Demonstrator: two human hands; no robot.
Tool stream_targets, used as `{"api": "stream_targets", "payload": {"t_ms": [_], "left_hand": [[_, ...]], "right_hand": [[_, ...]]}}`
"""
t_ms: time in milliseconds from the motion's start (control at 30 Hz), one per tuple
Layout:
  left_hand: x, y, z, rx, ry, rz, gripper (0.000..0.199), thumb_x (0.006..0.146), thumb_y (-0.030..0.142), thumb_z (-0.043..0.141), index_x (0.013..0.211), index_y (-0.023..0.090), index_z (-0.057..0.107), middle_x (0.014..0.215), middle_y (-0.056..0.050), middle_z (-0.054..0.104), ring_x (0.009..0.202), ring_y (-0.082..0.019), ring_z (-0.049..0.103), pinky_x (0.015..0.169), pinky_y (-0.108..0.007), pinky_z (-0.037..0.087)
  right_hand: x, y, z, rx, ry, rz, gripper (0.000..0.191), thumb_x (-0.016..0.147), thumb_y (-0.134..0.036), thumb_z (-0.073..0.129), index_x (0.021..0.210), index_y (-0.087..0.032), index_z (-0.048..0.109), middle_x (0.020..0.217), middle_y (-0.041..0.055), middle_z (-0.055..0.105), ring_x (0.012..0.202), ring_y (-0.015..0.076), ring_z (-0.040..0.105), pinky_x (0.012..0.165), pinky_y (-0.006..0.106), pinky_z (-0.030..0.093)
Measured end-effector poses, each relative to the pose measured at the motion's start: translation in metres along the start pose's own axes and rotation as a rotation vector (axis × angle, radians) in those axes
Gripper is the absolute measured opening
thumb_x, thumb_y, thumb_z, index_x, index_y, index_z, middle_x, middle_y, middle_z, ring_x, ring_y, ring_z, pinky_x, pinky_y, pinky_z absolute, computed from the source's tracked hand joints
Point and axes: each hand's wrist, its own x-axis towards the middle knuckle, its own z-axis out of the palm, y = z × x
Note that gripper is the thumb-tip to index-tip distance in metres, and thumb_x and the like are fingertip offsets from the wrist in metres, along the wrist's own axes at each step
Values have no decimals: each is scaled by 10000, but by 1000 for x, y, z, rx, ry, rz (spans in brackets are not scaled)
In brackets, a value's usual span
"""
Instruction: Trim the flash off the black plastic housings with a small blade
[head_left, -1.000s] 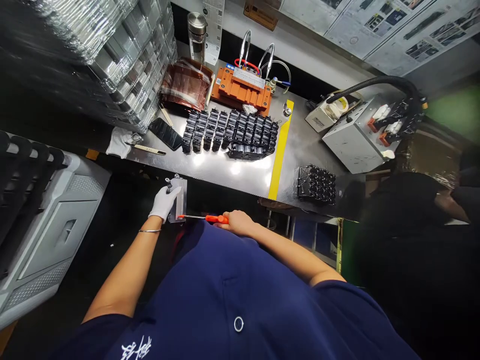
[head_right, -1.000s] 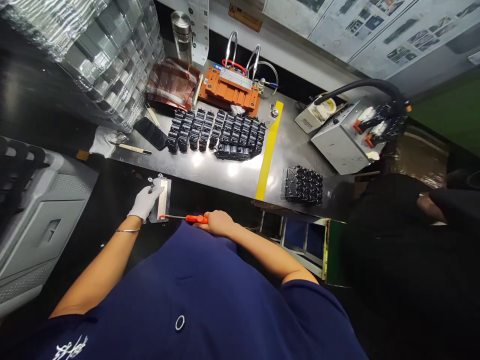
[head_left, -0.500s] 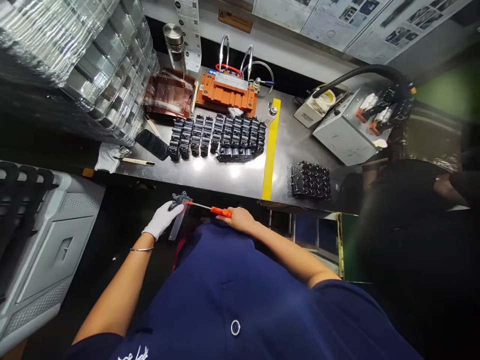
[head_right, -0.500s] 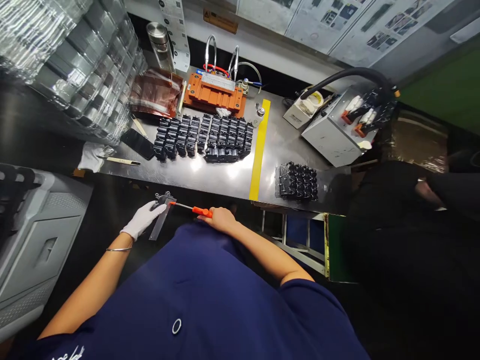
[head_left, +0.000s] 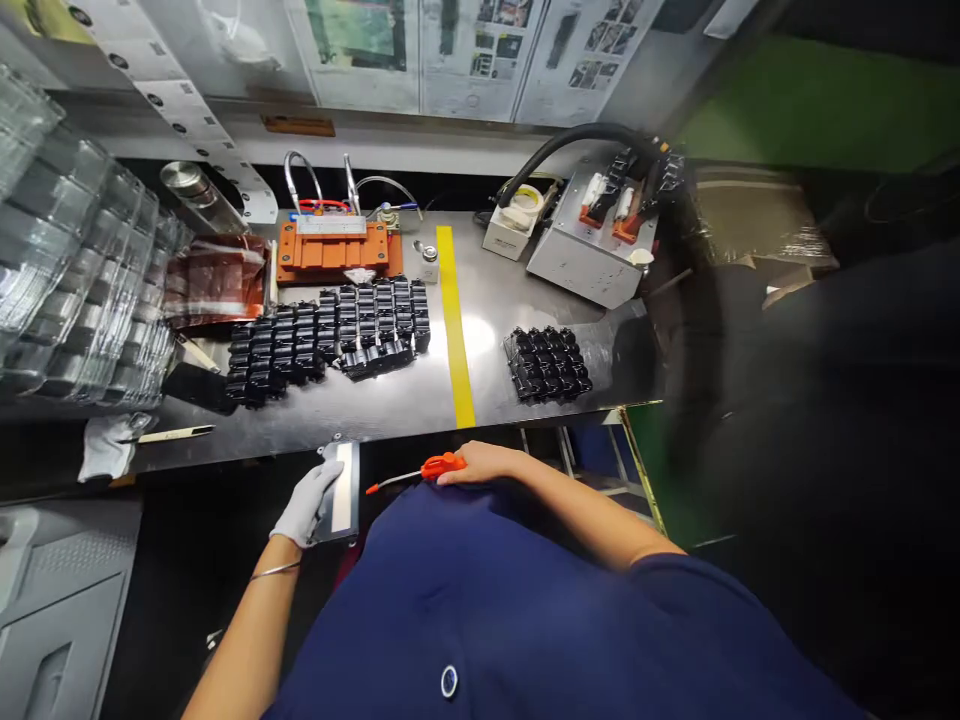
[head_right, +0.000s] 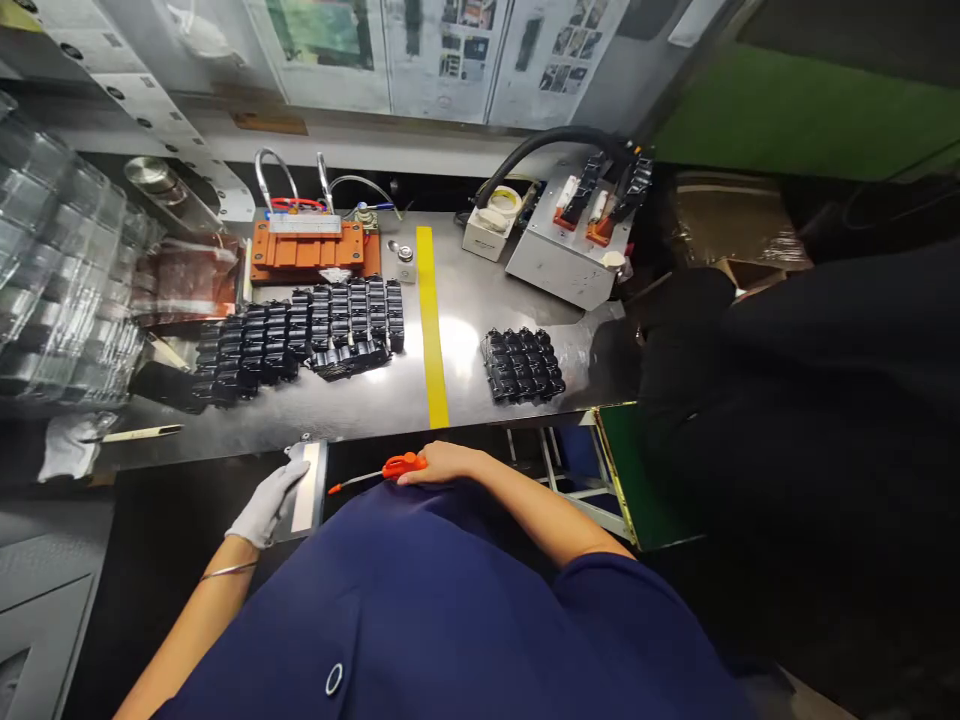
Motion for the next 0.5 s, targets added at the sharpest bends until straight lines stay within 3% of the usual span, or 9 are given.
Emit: {"api": "stream_targets", "payload": {"t_ms": [100,200,333,400,500], "left_hand": [[19,55,64,131,46,145,289,890,345,684,1108,156,655,1129,-87,699,1054,-241,663,963,-472,511],[35,109,140,213,57,259,347,916,368,656,1207,183,628,1235,-99,652,1129,-257,625,995,-497,488],[42,155,232,286,104,335,463,915,369,655,1328,183,562,1401,-135,542,1233,-302,558,1029,-543,463],[45,165,256,311,129,351,478,911,365,662,1340,181,555,1426,-144,516,1259,-314,536,1037,-546,459],[57,172,252,330,125,382,456,927,381,639,1333,189,559,1409,-134,531,1238,-303,552,1016,-540,479]], "right_hand": [[-24,47,-8,85,102,1,423,845,-597,625,753,-189,689,697,0,623,687,156,567,614,243,378],[-42,85,-5,154,194,24,347,867,-533,621,864,-197,705,769,4,657,762,176,597,661,252,428],[-56,119,9,220,309,74,429,926,-573,504,968,-196,707,771,30,663,786,203,623,703,298,480],[-60,132,15,249,341,90,469,941,-593,460,971,-195,705,761,41,662,781,210,629,709,313,490],[-66,149,20,279,361,106,467,938,-602,461,947,-196,692,771,50,669,774,212,629,693,312,482]]}}
